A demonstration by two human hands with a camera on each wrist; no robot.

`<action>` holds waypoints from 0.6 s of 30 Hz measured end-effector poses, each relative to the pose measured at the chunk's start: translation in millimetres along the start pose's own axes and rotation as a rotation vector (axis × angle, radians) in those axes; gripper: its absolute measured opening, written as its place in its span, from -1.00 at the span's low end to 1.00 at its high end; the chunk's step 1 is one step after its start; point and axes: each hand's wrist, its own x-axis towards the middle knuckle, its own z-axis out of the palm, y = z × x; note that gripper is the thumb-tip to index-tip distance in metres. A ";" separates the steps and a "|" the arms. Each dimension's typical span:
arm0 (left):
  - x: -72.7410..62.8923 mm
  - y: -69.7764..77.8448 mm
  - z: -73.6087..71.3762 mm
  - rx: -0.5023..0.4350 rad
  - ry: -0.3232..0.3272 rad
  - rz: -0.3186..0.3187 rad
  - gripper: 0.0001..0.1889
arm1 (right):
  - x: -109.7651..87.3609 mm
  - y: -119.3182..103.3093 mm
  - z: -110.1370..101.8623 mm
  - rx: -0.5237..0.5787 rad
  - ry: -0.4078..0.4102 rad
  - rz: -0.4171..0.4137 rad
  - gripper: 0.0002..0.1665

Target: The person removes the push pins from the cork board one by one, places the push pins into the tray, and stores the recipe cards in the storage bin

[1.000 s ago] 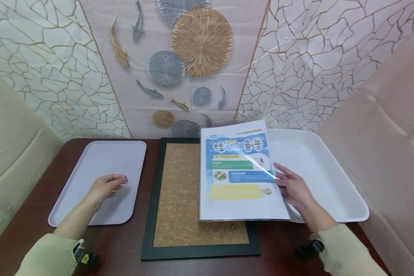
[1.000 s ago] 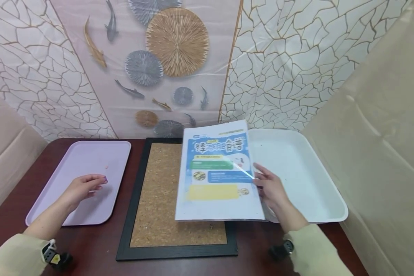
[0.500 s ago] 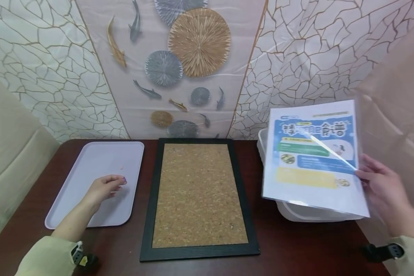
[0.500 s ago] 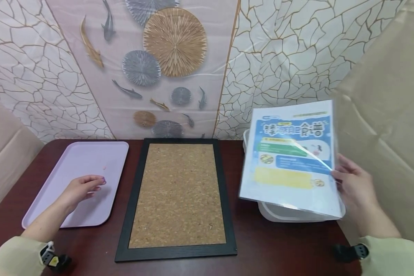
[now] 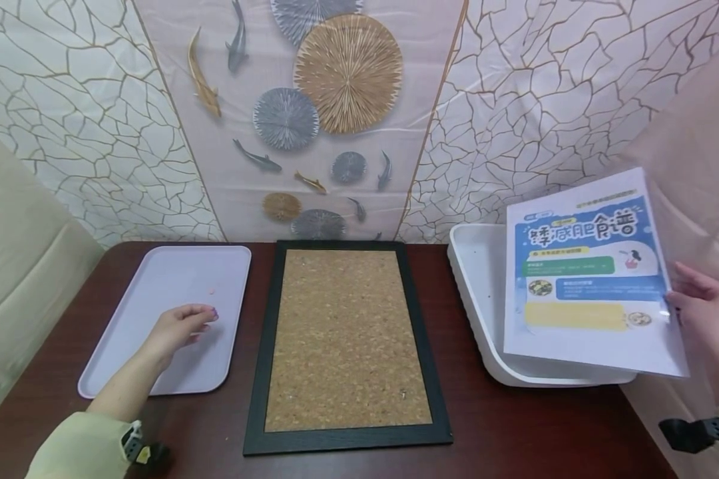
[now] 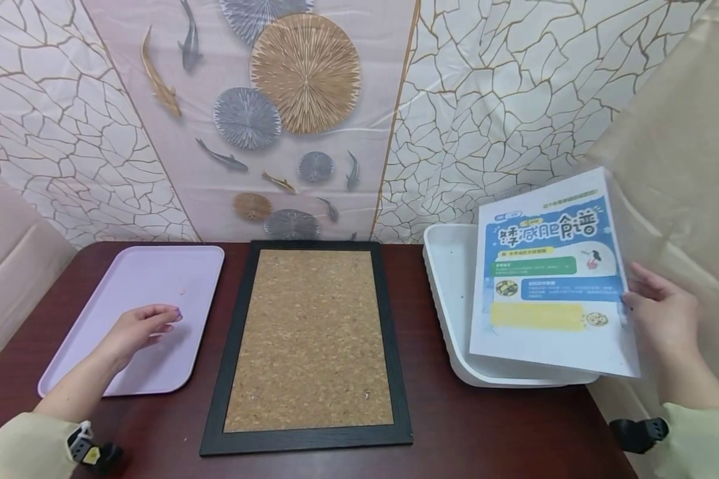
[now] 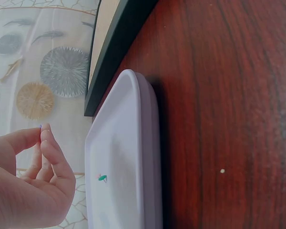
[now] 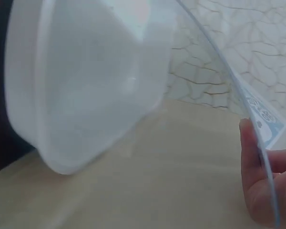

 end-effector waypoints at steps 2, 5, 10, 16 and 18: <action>-1.0 -2.0 -0.9 -0.007 0.003 0.002 -0.60 | 4.6 4.9 6.0 -0.214 0.005 0.024 -0.37; -3.1 -3.7 -2.7 -0.016 0.010 0.000 -0.64 | 14.3 15.0 17.8 -0.340 0.005 0.067 -0.38; -5.3 -4.6 -6.2 -0.018 0.025 -0.005 -0.71 | 26.1 25.2 32.9 -0.372 -0.076 0.058 -0.36; -6.4 -5.3 -8.4 -0.013 0.028 -0.002 -0.61 | 28.8 29.0 52.0 -0.654 -0.110 -0.148 -0.45; -6.6 -5.1 -9.3 -0.015 0.030 -0.003 -0.59 | 29.0 32.8 55.9 -0.753 -0.134 -0.150 -0.43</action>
